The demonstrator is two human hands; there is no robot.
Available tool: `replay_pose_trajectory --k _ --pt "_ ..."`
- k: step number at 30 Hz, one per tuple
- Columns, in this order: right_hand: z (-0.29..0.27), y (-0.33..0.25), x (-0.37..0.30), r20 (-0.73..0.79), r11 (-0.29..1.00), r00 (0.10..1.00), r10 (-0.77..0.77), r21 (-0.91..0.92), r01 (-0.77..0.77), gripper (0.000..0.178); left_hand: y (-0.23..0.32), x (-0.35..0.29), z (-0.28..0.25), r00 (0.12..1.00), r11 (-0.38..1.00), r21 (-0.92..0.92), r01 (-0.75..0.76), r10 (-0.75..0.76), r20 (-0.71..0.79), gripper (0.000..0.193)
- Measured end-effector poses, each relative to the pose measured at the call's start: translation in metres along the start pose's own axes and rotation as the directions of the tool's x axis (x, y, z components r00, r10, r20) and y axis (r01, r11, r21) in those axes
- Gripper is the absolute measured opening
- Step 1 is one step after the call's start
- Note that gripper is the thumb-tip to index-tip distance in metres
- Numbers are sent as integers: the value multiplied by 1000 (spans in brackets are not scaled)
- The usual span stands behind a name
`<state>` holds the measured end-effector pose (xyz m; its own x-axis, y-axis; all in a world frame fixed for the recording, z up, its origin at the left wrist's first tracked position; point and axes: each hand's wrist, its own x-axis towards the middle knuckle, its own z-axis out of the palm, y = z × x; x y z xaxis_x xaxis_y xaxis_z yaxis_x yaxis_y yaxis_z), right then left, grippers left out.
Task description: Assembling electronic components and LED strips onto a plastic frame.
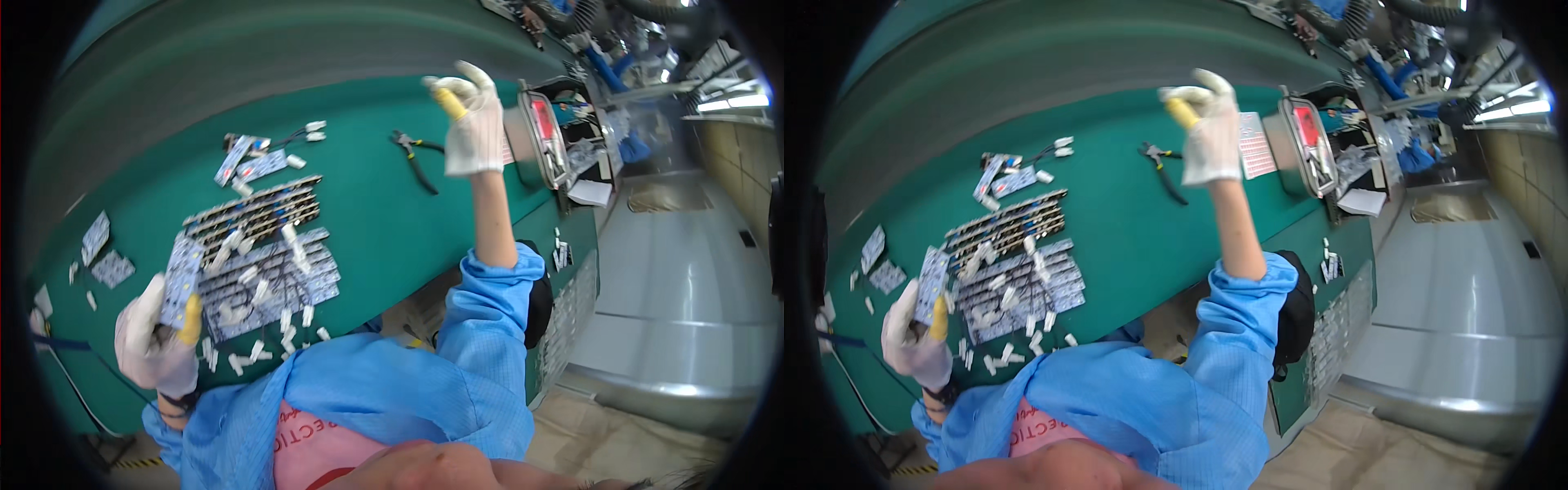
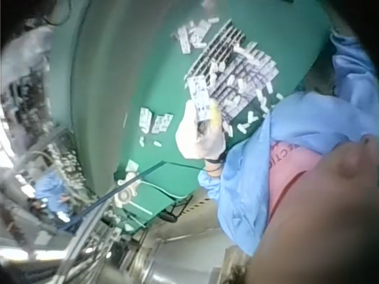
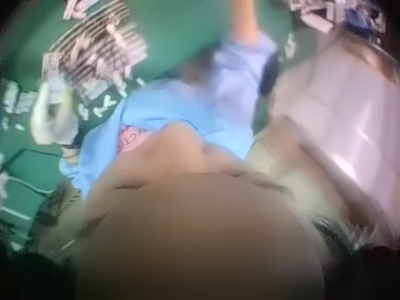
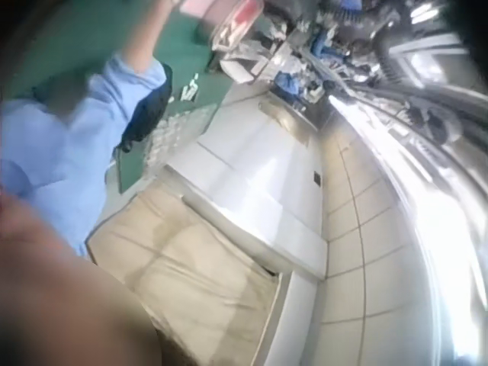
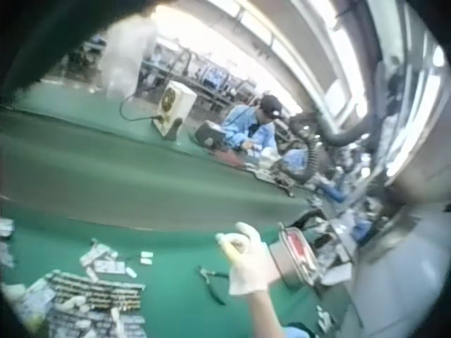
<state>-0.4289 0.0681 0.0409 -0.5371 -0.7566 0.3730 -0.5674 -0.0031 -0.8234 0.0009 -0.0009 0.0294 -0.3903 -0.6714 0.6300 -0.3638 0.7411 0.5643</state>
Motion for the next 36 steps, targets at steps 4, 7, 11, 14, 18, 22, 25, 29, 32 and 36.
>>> replay_pose_trajectory --k 4,7,11,14,18,22,25,29,32,36 --pt "-115 113 24 -249 883 966 65 -437 -172 53 -6 -4 4 985 957 -242 158 -169 -27 41" --pt "-124 122 27 -184 745 983 -26 -659 -103 53 -10 -6 10 980 950 -251 183 -196 -28 40" --pt "-116 134 31 -173 705 981 90 -685 -185 45 -15 -2 17 980 959 -216 186 -198 -36 38" --pt "-108 138 34 -82 508 996 -20 -859 -60 40 -16 -3 19 969 948 -213 238 -248 -19 38" --pt "-109 159 32 22 312 976 -216 -946 91 32 -17 -2 20 959 944 -175 279 -282 6 38" --pt "-105 158 34 71 266 971 -226 -955 132 35 -17 -3 20 956 943 -163 289 -292 4 39" --pt "-105 154 34 127 270 978 -164 -948 168 37 -16 -3 19 947 931 -178 320 -322 19 39" --pt "-107 143 37 207 292 976 -66 -931 218 43 -12 -1 17 935 917 -185 353 -352 39 40" --pt "-110 140 39 248 307 968 -29 -920 244 42 -14 -2 16 935 919 -169 355 -353 42 40" --pt "-105 132 39 270 259 961 54 -934 247 42 -16 -10 15 921 897 -208 390 -385 63 41"
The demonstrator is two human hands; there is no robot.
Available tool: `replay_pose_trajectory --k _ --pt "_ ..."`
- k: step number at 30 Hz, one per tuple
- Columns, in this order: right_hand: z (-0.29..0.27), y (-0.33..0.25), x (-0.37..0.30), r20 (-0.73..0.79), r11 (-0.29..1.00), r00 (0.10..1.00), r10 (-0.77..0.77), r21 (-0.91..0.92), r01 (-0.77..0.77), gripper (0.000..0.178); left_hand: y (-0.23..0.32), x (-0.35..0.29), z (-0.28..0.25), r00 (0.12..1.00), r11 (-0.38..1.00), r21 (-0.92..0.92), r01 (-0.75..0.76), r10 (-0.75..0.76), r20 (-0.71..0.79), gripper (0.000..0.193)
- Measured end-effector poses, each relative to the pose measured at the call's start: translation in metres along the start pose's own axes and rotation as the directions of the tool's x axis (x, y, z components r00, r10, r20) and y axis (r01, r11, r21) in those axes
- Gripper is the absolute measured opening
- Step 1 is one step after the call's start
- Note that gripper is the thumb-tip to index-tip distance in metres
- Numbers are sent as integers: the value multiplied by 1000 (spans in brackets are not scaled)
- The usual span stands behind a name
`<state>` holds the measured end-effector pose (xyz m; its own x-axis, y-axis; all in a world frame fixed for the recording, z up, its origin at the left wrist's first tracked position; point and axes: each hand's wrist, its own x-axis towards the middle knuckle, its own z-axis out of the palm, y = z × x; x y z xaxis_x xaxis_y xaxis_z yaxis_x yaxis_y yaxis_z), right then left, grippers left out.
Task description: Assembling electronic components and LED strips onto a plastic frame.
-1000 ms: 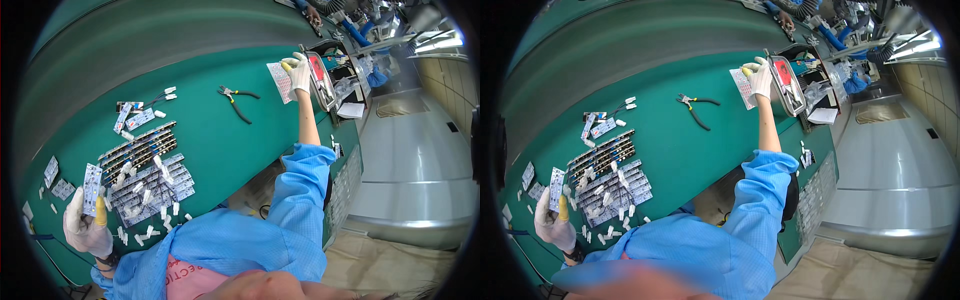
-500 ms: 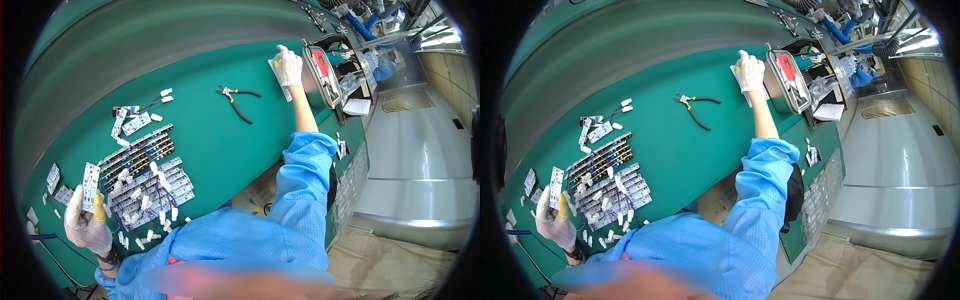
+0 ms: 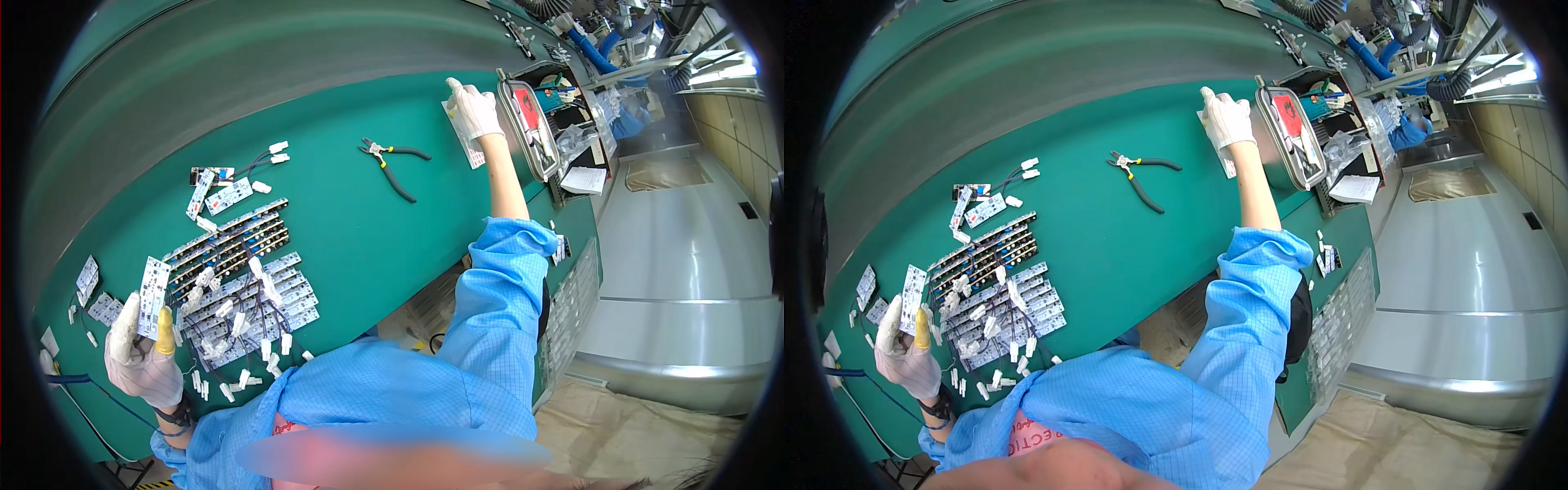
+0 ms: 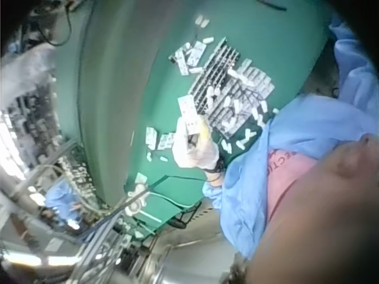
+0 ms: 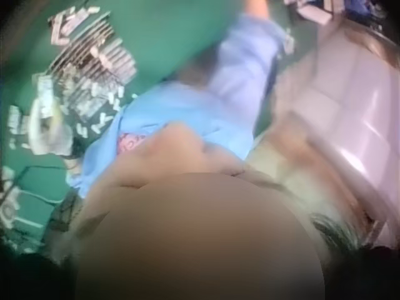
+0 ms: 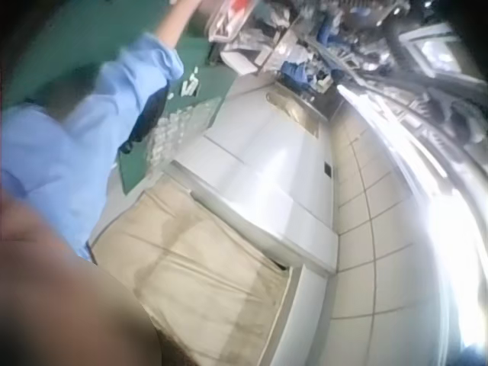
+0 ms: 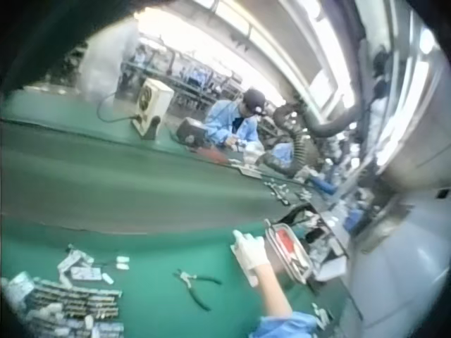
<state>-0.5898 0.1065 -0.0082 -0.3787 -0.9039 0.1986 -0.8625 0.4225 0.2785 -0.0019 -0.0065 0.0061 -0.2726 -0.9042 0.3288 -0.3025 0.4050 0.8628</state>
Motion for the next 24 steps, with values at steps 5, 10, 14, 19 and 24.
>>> replay_pose_trajectory --k 5,10,14,19,24 --pt "-13 -7 -11 54 998 999 5 -56 -2 40 9 0 0 997 997 -9 -77 77 8 43" --pt "-11 -8 -17 23 997 996 81 -14 -81 39 21 4 -2 977 976 51 -214 212 37 36" --pt "-6 -6 -16 -26 995 995 97 12 -97 38 22 4 -4 963 959 86 -269 267 34 40" --pt "-43 -7 3 -416 900 842 342 404 -166 44 29 6 -9 964 964 -20 -265 264 -16 43" --pt "-184 -169 -29 -98 -407 975 200 897 174 53 52 11 -12 963 886 -404 228 -144 227 40"
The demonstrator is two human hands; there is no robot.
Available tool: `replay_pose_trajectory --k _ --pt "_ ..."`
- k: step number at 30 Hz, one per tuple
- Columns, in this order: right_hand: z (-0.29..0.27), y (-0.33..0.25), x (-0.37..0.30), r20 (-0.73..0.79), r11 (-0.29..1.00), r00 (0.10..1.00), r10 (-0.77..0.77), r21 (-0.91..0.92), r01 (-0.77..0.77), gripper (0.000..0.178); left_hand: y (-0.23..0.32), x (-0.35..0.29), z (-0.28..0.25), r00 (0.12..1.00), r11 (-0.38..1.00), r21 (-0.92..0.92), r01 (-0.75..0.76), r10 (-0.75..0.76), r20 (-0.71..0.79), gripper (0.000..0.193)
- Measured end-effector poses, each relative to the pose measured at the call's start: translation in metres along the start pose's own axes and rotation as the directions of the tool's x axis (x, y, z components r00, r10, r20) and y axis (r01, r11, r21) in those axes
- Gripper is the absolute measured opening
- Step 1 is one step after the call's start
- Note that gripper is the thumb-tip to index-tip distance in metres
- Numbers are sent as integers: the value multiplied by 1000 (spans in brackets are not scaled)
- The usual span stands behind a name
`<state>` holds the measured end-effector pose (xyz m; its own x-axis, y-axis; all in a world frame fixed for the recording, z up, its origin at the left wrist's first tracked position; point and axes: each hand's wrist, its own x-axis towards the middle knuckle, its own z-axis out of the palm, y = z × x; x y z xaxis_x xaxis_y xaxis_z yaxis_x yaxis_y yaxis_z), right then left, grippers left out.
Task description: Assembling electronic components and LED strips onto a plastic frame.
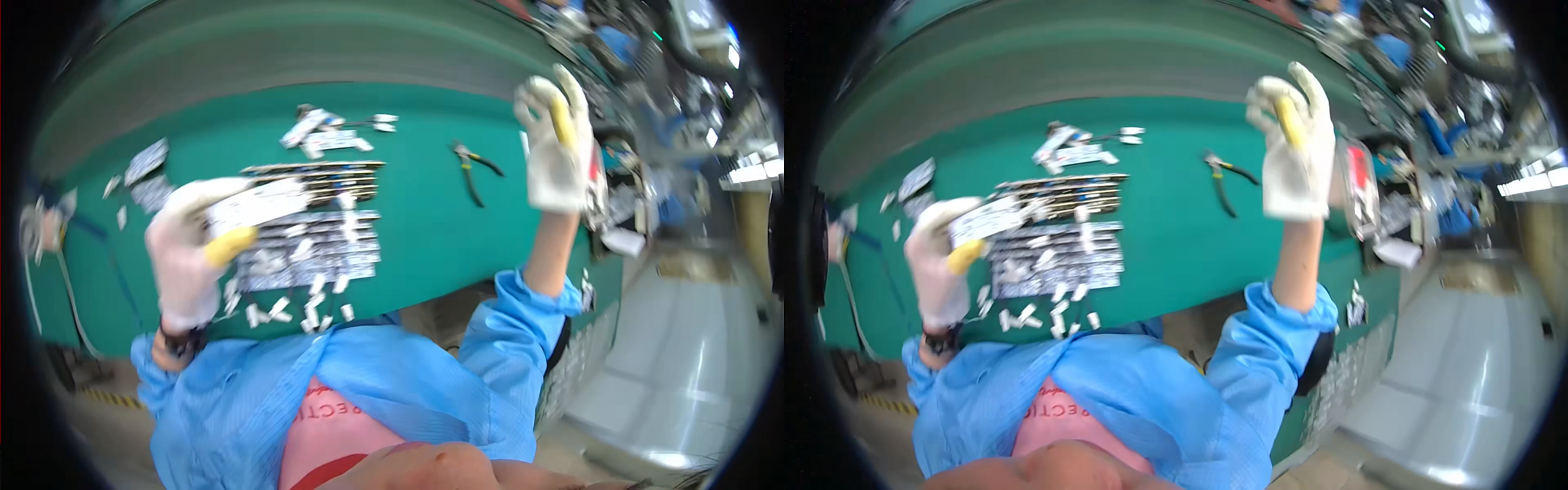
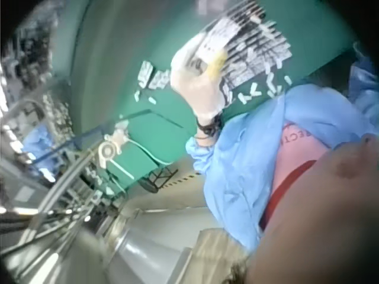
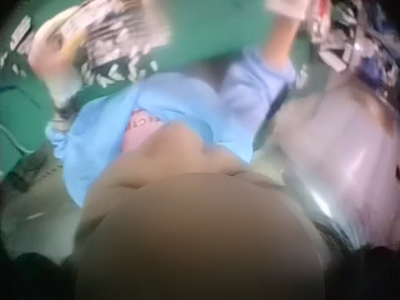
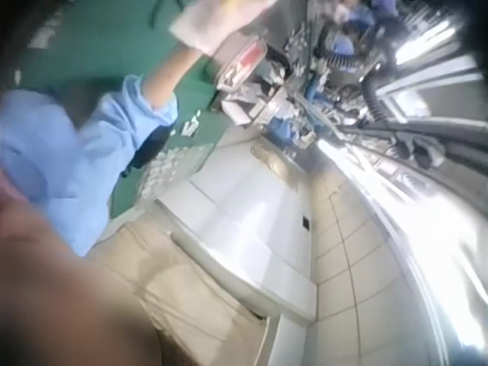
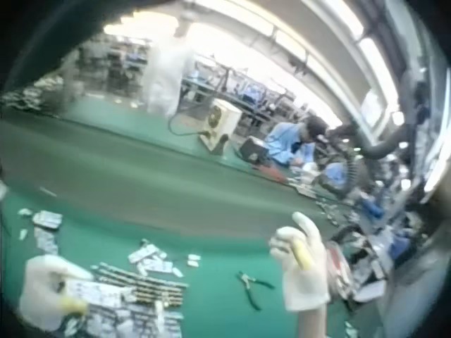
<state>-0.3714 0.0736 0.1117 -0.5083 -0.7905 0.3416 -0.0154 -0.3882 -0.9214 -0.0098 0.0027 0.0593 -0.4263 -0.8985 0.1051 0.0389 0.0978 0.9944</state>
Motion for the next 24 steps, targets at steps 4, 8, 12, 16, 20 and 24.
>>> replay_pose_trajectory --k 4,8,12,16,20,24 --pt "82 -7 -64 401 963 877 263 -161 -215 78 7 -8 8 996 992 -122 17 -6 88 40" --pt "119 13 -94 620 839 567 542 -362 -407 84 1 -19 0 974 936 283 -209 174 144 46" --pt "130 40 -106 652 960 717 247 -266 -89 55 -5 -29 -2 983 936 299 -184 180 40 38" --pt "135 37 -108 623 925 734 272 -381 -20 47 -13 -28 -7 995 990 107 -94 91 31 44" --pt "133 39 -111 603 918 753 263 -396 -4 47 -8 -28 -4 995 994 43 -97 97 -10 41" --pt "133 35 -112 588 911 775 231 -411 41 49 -12 -26 -5 982 975 118 -189 191 0 42"
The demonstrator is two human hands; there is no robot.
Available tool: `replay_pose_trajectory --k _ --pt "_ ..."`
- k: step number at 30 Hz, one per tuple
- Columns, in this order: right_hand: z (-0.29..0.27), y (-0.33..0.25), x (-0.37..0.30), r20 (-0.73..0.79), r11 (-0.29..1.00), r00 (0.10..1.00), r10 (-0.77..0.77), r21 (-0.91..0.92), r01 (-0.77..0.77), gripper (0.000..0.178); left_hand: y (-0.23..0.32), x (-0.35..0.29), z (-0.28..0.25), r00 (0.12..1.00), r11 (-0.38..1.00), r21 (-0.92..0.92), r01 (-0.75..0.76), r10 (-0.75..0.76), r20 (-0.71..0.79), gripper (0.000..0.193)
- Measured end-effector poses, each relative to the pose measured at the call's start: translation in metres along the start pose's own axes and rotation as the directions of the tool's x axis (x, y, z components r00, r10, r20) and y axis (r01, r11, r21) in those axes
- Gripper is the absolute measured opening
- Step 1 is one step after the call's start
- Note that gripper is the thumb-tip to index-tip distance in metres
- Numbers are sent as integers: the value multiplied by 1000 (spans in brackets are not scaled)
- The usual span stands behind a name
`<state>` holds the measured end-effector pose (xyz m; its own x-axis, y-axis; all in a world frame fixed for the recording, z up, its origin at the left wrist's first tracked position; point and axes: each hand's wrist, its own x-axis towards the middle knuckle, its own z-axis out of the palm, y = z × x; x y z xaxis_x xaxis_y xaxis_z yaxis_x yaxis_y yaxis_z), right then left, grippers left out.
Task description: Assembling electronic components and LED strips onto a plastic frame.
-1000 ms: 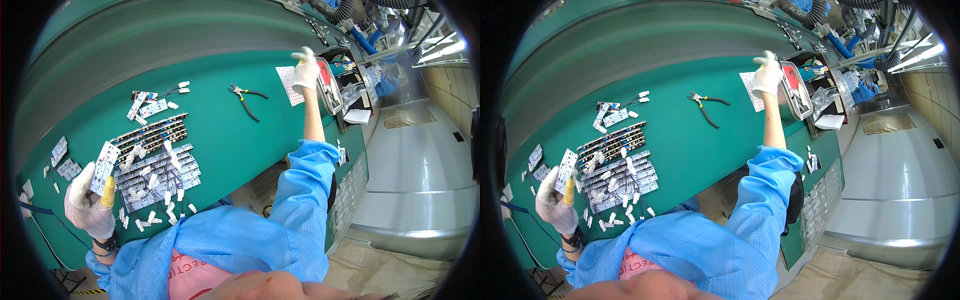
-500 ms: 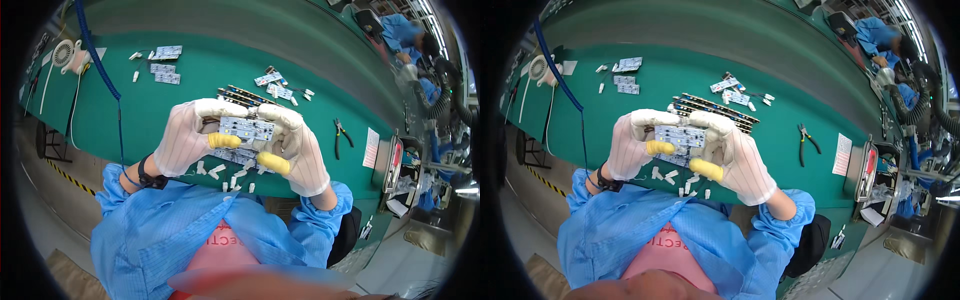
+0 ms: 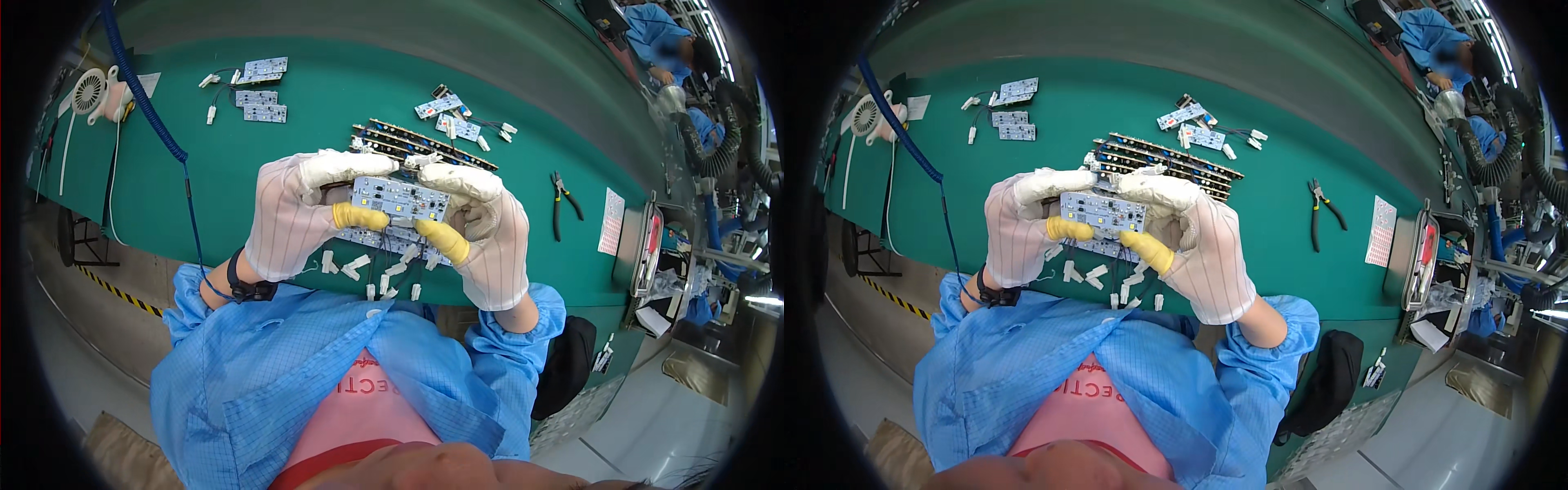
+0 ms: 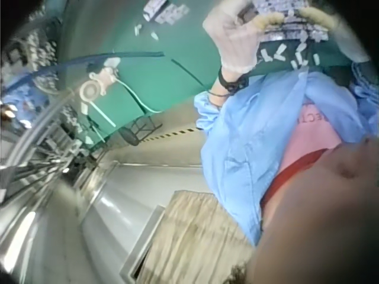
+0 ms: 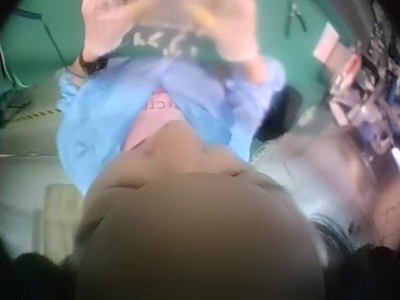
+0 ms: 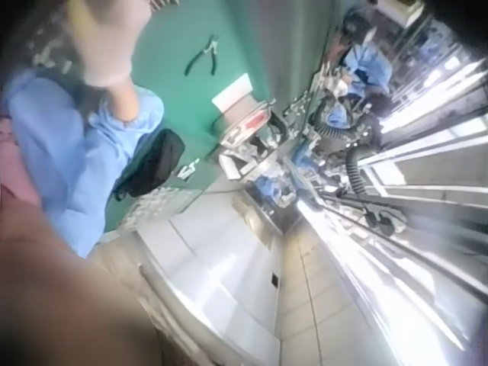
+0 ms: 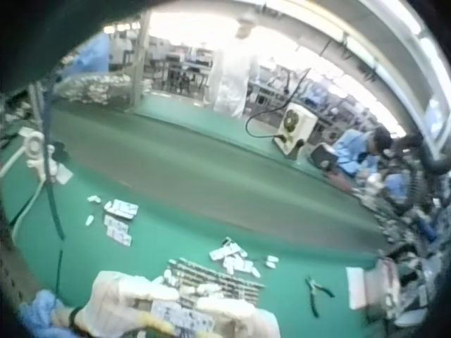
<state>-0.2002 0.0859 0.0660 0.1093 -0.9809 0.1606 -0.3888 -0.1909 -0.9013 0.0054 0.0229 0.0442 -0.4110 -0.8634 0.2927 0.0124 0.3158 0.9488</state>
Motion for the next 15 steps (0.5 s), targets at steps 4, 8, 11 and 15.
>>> replay_pose_trajectory --k 4,8,11,15 --pt "-1 2 -1 13 998 998 62 -1 -62 51 5 2 -3 995 992 125 -25 12 97 50" --pt "0 9 -3 -12 999 999 39 -31 -39 49 3 1 -2 996 987 162 -11 -4 94 52" --pt "0 14 -4 -30 1000 999 11 -9 -12 48 8 4 -3 996 951 306 -46 21 85 46" --pt "-1 6 -2 -27 996 998 48 -70 -50 48 1 1 2 998 992 119 36 -42 46 45"
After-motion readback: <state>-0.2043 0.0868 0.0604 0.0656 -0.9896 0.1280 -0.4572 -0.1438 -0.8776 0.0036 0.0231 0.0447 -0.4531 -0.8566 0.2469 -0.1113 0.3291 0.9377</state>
